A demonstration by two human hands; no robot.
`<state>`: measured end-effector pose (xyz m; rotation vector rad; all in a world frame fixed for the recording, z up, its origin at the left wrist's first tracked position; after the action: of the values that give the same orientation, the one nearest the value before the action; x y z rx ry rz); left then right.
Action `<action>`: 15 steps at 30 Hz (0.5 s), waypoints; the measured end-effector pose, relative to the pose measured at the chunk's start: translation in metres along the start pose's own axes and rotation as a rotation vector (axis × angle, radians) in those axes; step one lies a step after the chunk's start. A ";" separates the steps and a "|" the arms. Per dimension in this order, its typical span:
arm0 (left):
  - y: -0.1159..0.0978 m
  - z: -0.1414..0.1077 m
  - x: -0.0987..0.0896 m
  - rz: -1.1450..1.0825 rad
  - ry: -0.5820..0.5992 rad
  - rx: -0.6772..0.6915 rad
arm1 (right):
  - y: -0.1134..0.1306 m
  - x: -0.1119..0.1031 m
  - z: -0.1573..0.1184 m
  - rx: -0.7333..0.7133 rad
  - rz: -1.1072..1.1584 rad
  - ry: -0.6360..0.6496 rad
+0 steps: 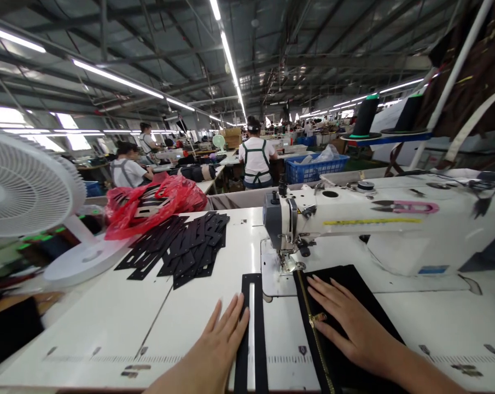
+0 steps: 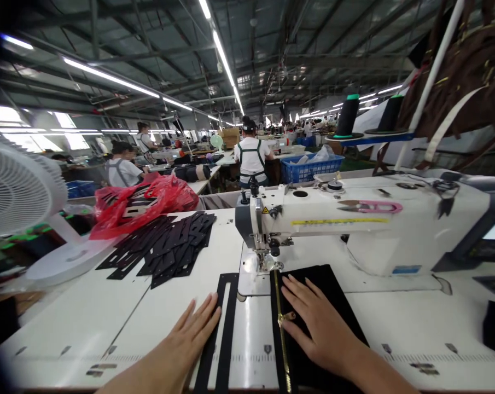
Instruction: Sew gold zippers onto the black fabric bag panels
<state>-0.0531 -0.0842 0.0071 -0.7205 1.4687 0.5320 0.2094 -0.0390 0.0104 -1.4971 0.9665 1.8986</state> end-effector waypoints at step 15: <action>0.002 0.011 -0.020 -0.021 -0.395 0.004 | 0.011 -0.003 0.004 -0.057 -0.004 -0.014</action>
<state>-0.0480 -0.0730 0.0267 -0.5874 1.0926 0.6161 0.1989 -0.0420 0.0161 -1.5150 0.9099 1.9461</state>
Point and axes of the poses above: each hand's wrist, its own z-axis towards the middle knuckle, its own x-axis out of the palm, y = z × x, the point moved 5 cm from there along z, towards the middle knuckle, and after that the axes turned 2 degrees about -z, right-handed, at the moved point
